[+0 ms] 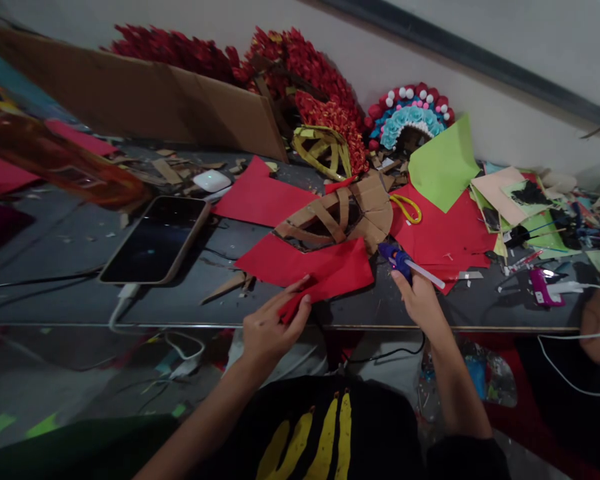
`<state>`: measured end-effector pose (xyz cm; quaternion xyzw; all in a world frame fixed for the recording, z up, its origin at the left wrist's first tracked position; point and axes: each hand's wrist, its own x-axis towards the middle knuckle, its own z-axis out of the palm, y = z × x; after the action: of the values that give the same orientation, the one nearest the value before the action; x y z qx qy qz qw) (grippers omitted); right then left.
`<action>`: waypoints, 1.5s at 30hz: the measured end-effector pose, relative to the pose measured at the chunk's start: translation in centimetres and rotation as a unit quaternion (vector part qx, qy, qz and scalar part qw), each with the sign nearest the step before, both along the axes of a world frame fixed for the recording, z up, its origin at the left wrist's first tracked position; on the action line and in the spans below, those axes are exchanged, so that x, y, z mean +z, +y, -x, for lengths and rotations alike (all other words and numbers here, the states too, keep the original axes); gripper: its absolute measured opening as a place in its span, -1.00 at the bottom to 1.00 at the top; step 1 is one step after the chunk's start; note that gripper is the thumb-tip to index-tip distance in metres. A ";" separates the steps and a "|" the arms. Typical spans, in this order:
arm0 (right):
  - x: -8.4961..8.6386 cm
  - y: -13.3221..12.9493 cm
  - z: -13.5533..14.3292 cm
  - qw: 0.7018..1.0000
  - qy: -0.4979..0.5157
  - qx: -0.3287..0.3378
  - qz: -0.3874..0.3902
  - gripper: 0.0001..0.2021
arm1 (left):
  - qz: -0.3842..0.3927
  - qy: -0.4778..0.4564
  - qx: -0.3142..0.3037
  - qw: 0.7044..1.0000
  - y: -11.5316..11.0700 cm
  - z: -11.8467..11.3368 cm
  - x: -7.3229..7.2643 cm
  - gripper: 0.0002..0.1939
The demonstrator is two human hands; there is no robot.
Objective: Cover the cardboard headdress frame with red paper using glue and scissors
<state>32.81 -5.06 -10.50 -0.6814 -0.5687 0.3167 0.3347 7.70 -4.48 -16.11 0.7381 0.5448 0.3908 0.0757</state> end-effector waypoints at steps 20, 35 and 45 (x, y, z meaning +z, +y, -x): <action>-0.3 -0.9 0.2 0.998 0.015 0.008 0.060 -0.52 | -0.052 -0.008 -0.006 0.999 0.2 -0.1 -0.1 -0.84; 0.6 -0.6 -0.3 0.998 0.020 -0.031 0.045 -0.45 | -0.037 -0.016 -0.004 0.999 0.2 -0.1 -0.5 -0.83; 0.6 1.3 1.0 1.000 -0.017 0.020 0.004 -0.48 | -0.061 -0.016 -0.004 0.998 0.2 -0.1 -0.3 -0.86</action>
<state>31.85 -3.81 -9.90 -0.6765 -0.5868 0.3140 0.3154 7.79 -4.29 -16.38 0.7372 0.5157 0.4347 0.0408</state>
